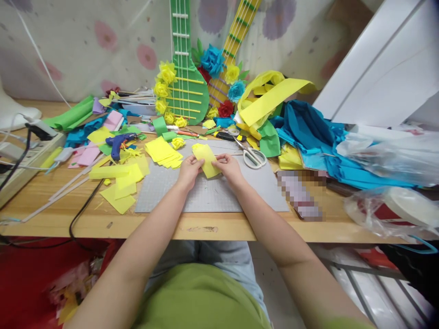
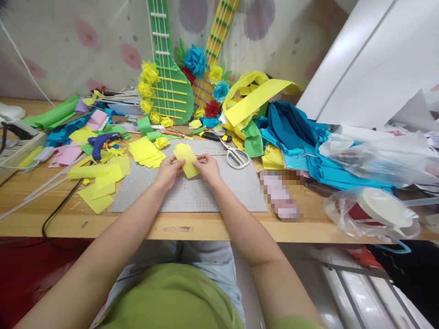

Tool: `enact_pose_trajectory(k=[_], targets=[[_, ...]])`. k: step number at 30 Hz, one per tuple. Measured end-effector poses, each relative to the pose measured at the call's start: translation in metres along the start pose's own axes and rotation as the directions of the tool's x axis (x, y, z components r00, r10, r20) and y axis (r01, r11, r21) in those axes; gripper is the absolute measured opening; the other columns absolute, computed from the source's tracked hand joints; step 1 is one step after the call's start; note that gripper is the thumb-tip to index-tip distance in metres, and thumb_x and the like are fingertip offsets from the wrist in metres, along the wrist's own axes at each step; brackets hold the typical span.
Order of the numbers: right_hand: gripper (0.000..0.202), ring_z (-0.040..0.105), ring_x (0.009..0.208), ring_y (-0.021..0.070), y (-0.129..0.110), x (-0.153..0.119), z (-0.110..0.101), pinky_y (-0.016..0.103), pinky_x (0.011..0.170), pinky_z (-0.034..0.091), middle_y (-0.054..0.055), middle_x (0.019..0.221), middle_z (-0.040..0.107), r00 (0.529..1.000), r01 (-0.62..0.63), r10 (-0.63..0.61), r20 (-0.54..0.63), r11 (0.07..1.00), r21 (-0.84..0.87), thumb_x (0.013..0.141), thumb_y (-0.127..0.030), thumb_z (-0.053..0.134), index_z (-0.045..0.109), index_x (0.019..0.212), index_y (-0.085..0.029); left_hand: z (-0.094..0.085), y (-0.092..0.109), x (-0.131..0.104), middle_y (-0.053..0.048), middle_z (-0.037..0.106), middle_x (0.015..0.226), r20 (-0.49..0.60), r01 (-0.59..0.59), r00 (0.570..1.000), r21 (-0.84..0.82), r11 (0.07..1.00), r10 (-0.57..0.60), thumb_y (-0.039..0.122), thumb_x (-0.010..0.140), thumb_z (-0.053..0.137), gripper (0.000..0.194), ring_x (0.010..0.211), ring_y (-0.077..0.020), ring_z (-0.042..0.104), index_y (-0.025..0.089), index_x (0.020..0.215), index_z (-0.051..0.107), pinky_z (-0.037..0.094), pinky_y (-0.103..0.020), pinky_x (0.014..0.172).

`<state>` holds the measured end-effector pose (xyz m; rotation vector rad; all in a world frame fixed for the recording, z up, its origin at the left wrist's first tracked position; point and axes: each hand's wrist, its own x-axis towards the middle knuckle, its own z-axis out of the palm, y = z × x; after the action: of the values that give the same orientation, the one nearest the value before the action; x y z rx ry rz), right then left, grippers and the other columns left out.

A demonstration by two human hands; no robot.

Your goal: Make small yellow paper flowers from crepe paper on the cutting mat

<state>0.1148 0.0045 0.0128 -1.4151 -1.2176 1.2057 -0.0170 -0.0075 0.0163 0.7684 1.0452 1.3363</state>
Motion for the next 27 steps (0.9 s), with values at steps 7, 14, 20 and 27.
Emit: enact_pose_trajectory(k=[7,14,20,27], targets=[[0.044,0.058,0.069,0.0129,-0.003,-0.003,-0.002,0.027,0.064,0.044,-0.001,0.076,0.061,0.985,0.014,-0.024,0.169,0.998,0.057,0.054,-0.033,0.067,0.049,0.091,-0.019,-0.002,0.004,-0.002,-0.004,0.067,0.072,-0.001,-0.030,1.000,0.029,0.999,0.030,0.020,0.057,0.067,0.030,0.068,-0.0157,0.062,0.012,0.085,0.061,0.050,-0.031,0.069],[0.040,0.056,0.057,0.0108,-0.004,-0.004,-0.002,0.024,0.057,0.041,-0.006,0.061,0.058,0.977,-0.010,-0.008,0.213,0.996,0.085,0.052,-0.028,0.067,0.049,0.087,-0.019,-0.004,0.005,-0.003,-0.005,0.068,0.077,0.034,-0.044,0.999,0.110,0.993,0.041,0.025,0.056,0.068,0.035,0.070,-0.0181,0.062,0.013,0.089,0.061,0.049,-0.030,0.064],[0.038,0.051,0.054,0.0099,-0.004,-0.004,-0.002,0.024,0.054,0.040,-0.008,0.059,0.054,0.965,0.112,-0.119,0.236,0.993,0.042,0.054,-0.029,0.064,0.045,0.087,-0.021,-0.004,0.006,-0.003,-0.005,0.066,0.081,0.044,-0.017,0.999,0.053,0.998,0.015,0.031,0.057,0.069,0.038,0.071,-0.0168,0.062,0.014,0.090,0.060,0.049,-0.030,0.065],[0.040,0.052,0.059,0.0106,-0.005,-0.006,-0.005,0.025,0.059,0.041,-0.007,0.066,0.055,0.906,0.359,-0.321,0.275,0.928,-0.099,0.063,-0.028,0.060,0.044,0.100,-0.023,-0.005,0.013,-0.003,-0.003,0.065,0.076,-0.011,0.070,0.997,-0.018,0.997,-0.071,0.022,0.056,0.069,0.030,0.063,-0.0123,0.059,0.014,0.083,0.057,0.048,-0.025,0.059]])
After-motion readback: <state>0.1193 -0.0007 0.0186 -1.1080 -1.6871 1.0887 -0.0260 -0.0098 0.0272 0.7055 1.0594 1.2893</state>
